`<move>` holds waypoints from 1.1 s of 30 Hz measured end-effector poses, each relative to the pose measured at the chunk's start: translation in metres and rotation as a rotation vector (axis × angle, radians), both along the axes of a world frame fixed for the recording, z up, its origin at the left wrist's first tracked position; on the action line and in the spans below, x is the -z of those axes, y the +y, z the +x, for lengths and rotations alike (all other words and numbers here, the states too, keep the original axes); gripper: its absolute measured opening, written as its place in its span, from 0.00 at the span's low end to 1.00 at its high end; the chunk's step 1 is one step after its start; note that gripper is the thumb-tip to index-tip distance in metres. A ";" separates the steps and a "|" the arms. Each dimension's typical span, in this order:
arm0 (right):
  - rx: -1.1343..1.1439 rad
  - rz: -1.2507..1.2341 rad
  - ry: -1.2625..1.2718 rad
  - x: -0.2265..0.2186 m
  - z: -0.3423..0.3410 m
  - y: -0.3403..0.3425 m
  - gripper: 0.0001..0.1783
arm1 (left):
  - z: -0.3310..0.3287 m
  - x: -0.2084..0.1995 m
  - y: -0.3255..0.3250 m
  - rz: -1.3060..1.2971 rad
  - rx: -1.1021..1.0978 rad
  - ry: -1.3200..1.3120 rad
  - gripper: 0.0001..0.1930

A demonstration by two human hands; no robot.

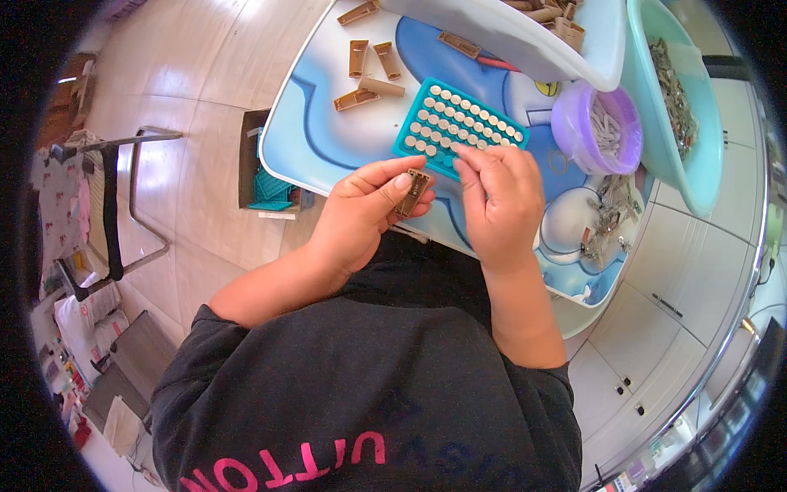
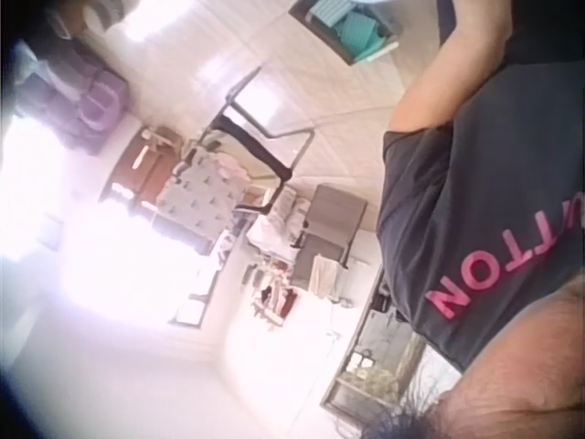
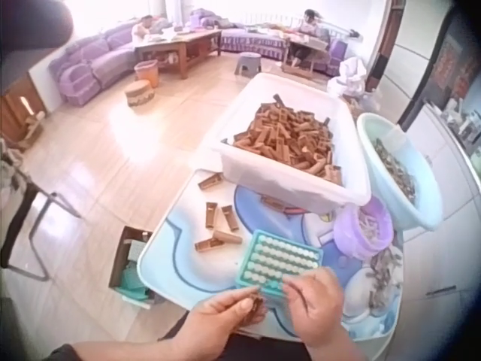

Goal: The person assembles small metal parts onto a wooden or cardboard strip by hand.

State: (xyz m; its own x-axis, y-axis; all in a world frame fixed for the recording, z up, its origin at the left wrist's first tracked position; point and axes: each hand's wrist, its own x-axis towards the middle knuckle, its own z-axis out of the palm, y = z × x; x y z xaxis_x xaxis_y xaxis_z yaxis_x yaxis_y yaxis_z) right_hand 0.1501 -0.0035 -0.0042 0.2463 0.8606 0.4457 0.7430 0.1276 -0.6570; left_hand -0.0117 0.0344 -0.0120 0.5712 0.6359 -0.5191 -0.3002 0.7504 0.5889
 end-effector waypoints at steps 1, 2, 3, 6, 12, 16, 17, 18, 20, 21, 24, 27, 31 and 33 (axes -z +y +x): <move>0.011 0.010 -0.154 0.001 0.004 0.005 0.08 | -0.001 0.001 0.002 -0.016 -0.016 -0.012 0.13; 0.023 0.021 -0.307 0.001 0.006 0.009 0.09 | -0.002 0.001 0.004 -0.032 -0.030 -0.025 0.13; 0.015 -0.018 -0.321 0.003 0.008 0.010 0.11 | -0.001 0.001 0.005 -0.036 -0.035 -0.027 0.13; -0.023 -0.033 -0.364 0.010 0.009 0.011 0.10 | -0.001 0.000 0.008 -0.059 -0.035 -0.031 0.13; -0.054 0.009 -0.132 0.001 -0.002 0.004 0.08 | 0.000 0.006 0.009 -0.090 -0.043 -0.037 0.11; -0.096 0.009 -0.087 -0.003 -0.015 0.002 0.09 | 0.001 0.007 0.009 -0.094 -0.044 -0.062 0.10; -0.114 0.003 -0.105 -0.001 -0.016 0.002 0.09 | 0.001 0.007 0.009 -0.098 -0.049 -0.061 0.10; -0.136 -0.003 -0.121 0.000 -0.017 0.002 0.09 | 0.001 0.007 0.009 -0.097 -0.049 -0.060 0.10; -0.154 -0.006 -0.141 0.000 -0.018 0.000 0.08 | 0.002 0.006 0.008 -0.106 -0.075 -0.071 0.09; -0.173 -0.010 -0.163 -0.001 -0.019 0.000 0.08 | 0.002 0.007 0.008 -0.106 -0.077 -0.070 0.09; -0.148 -0.005 -0.101 -0.003 -0.014 0.003 0.07 | 0.002 0.008 0.008 -0.086 -0.069 -0.062 0.10; -0.030 0.020 -0.215 -0.001 -0.003 0.015 0.07 | 0.002 0.005 0.010 -0.091 -0.044 -0.033 0.10; -0.030 -0.023 -0.304 0.004 0.001 0.023 0.07 | 0.001 0.004 0.010 -0.096 -0.045 -0.023 0.10; -0.053 -0.012 -0.327 0.006 0.001 0.023 0.07 | 0.001 0.004 0.010 -0.097 -0.046 -0.026 0.10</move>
State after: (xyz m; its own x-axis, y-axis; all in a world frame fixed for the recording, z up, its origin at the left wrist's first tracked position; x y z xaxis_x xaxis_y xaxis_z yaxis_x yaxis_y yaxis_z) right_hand 0.1516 0.0192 -0.0104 0.0464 0.8739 0.4839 0.9073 0.1658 -0.3863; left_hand -0.0104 0.0446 -0.0158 0.5567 0.6091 -0.5648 -0.3503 0.7887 0.5052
